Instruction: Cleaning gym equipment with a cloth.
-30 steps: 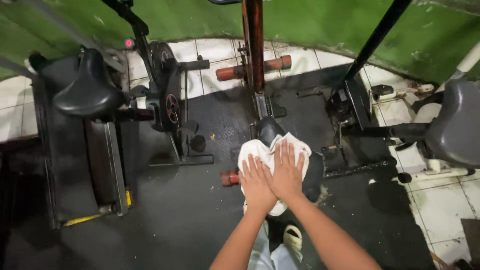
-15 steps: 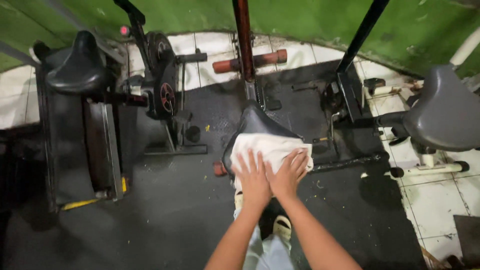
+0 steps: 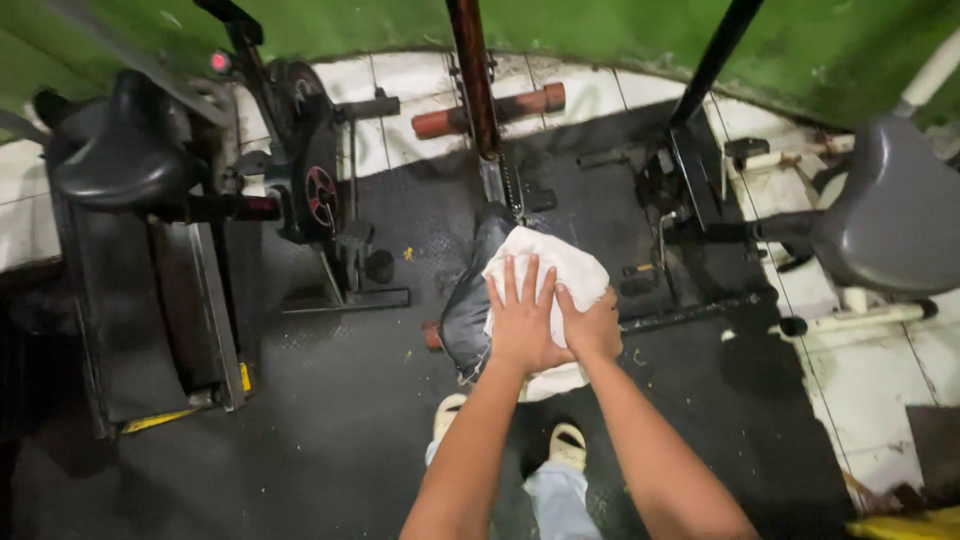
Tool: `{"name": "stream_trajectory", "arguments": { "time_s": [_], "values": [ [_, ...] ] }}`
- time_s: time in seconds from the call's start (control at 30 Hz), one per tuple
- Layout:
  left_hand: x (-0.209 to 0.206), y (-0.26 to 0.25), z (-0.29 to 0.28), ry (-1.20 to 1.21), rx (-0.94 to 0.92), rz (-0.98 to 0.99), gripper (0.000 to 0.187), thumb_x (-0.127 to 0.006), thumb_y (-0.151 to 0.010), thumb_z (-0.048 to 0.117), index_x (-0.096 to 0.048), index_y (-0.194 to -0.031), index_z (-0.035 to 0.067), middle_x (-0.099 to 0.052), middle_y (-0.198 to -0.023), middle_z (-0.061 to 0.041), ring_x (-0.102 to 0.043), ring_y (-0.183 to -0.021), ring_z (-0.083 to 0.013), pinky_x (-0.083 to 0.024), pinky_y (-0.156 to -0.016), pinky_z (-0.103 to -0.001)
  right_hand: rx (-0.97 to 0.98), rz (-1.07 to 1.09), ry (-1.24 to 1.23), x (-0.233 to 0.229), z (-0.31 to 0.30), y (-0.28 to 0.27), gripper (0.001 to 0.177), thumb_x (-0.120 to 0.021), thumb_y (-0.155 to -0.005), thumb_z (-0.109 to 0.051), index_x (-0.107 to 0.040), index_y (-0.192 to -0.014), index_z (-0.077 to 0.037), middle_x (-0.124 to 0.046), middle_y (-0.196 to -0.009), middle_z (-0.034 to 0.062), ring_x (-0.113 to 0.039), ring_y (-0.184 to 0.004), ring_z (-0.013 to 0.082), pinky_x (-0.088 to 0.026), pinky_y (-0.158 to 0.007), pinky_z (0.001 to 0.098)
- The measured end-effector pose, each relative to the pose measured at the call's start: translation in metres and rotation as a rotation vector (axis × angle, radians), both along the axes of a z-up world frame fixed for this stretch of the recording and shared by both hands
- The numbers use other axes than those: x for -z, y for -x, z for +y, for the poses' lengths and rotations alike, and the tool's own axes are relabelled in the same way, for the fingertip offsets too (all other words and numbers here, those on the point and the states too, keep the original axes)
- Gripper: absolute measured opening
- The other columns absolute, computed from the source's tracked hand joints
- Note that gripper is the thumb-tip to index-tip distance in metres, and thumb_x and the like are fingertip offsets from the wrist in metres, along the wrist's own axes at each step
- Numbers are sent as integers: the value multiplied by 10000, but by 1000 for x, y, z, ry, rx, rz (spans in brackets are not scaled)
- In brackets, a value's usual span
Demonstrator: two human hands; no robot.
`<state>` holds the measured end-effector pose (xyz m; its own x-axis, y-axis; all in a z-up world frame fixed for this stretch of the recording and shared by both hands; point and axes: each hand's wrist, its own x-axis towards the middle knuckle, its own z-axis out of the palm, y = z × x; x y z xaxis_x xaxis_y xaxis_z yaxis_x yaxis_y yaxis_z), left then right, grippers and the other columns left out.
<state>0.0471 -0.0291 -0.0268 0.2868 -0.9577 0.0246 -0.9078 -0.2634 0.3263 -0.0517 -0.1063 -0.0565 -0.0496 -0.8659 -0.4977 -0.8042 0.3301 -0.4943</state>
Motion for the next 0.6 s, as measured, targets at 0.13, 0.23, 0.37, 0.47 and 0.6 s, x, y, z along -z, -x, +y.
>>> {"name": "stream_trajectory", "arguments": {
  "time_s": [0.13, 0.23, 0.37, 0.47, 0.6],
  "values": [
    [-5, -14, -5, -12, 100, 2, 1323, -776, -468, 770, -403, -1549, 104, -246, -1669, -165, -71, -1553, -482, -3, -1188, -730, -25, -60, 4, 11, -7, 1, 1044, -640, -797, -737, -387, -1514, -22, -630, -1352, 267, -629, -1227, 436, -499, -1015, 518],
    [3, -21, -6, 36, 150, 52, 1302, -781, -498, 768, -406, -1540, 83, -263, -1656, -172, -74, -1548, -485, 6, -1190, -740, -38, -35, 0, 30, -10, 6, 1028, -629, -833, -740, -359, -1523, -28, -619, -1325, 281, -619, -1209, 447, -493, -993, 516],
    [2, -26, 8, 38, 180, 38, 1296, -798, -504, 733, -402, -1545, 71, -267, -1653, -183, -70, -1540, -503, 3, -1181, -733, 43, -33, 12, 1, 23, -11, 1000, -627, -802, -723, -399, -1533, -80, -661, -1300, 258, -646, -1192, 438, -508, -1002, 511],
    [-4, -33, 32, 17, 212, 50, 1255, -792, -529, 664, -389, -1557, 65, -270, -1655, -180, -71, -1539, -502, -15, -1186, -712, 171, -44, 123, -8, 56, -26, 930, -629, -802, -695, -448, -1532, -147, -619, -1388, 218, -608, -1244, 437, -481, -1023, 524],
    [26, -34, 86, 147, 202, -55, 856, -693, -815, 421, -422, -1556, 89, -295, -1670, -154, -140, -1549, -485, -90, -1197, -699, 201, 10, 532, 56, 124, -31, 953, -723, -891, -527, -323, -1561, 21, -469, -1486, 311, -470, -1368, 492, -406, -1076, 545]
  ]
}}
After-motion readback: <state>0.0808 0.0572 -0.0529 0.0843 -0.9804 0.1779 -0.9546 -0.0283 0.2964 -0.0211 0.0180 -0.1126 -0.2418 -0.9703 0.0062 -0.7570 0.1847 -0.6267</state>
